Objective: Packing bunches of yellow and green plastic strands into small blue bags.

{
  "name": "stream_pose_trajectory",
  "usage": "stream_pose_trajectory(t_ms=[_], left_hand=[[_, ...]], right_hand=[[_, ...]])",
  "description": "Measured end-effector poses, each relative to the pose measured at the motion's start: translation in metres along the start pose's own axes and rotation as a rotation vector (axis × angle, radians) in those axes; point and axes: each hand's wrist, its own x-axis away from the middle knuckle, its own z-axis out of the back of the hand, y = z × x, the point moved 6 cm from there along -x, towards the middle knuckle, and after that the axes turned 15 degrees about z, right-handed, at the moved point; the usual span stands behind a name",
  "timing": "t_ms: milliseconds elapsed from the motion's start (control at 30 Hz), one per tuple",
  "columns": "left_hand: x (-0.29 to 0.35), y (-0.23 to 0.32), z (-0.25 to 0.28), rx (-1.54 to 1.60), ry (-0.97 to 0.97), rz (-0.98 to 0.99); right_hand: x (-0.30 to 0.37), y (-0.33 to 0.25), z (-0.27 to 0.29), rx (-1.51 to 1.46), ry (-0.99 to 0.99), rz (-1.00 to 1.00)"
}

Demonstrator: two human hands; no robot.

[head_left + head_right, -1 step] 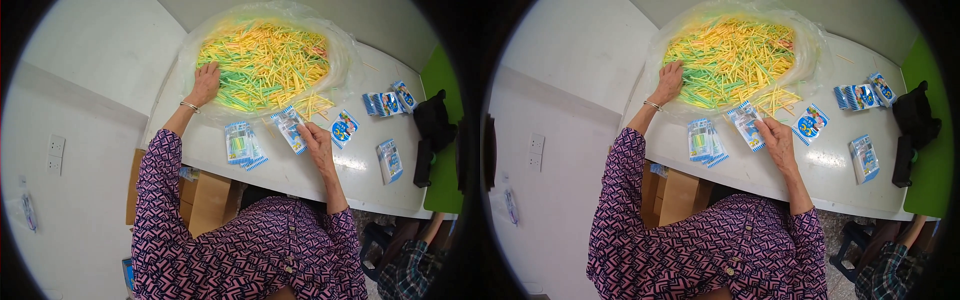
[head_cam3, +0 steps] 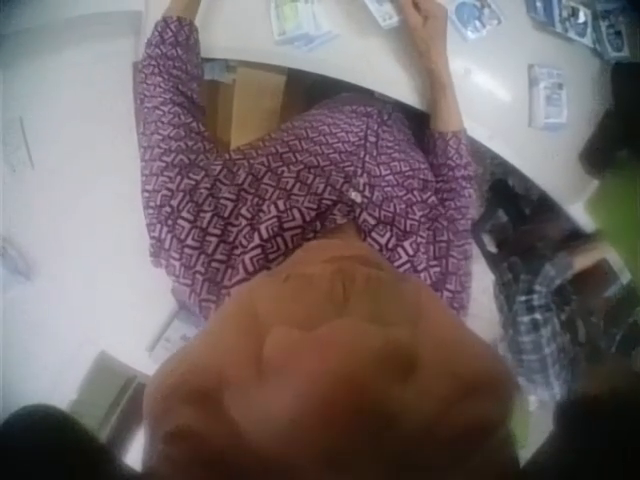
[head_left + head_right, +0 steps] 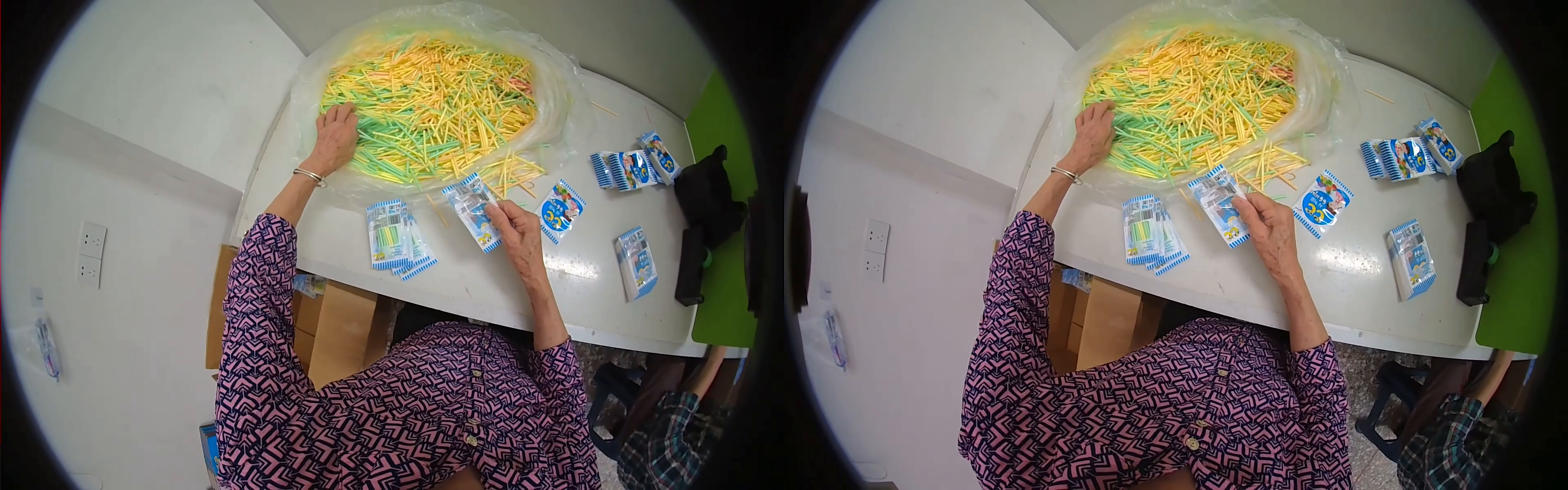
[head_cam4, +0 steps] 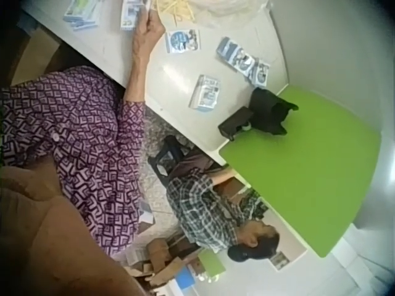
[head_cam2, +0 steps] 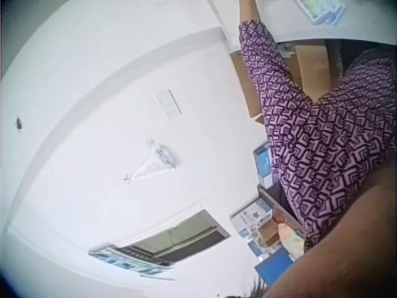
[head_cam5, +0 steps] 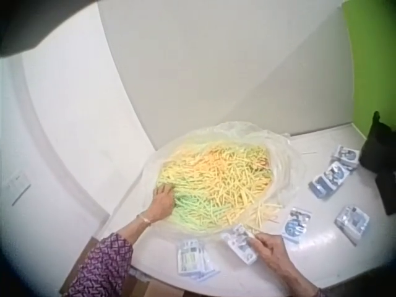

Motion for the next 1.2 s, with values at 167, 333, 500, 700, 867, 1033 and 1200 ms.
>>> stream_pose_trajectory(t_ms=[167,333,500,700,867,1033,1200], left_hand=[[-0.008,-0.004,0.017,0.203,0.091,0.168],[-0.029,0.02,0.035,1.006,-0.261,0.477],[-0.028,0.083,0.014,1.893,-0.567,0.787],[-0.019,0.173,-0.006,2.343,-0.662,0.764],[-0.016,0.183,-0.007,2.359,-0.446,0.774],[-0.02,0.184,0.003,2.335,-0.267,0.818],[-0.036,0.144,0.009,2.239,-0.304,0.728]], right_hand=[[-0.002,-0.004,0.003,-0.06,0.066,-0.054],[-0.005,-0.006,0.009,-0.19,0.216,-0.071],[-0.03,-0.001,-0.004,-0.662,0.424,-0.036],[-0.082,0.016,-0.039,-1.174,0.546,-0.063],[-0.094,0.034,-0.05,-1.237,0.782,-0.161],[-0.1,0.039,-0.053,-1.204,0.739,-0.097],[-0.088,0.01,-0.032,-0.842,0.58,-0.016]])
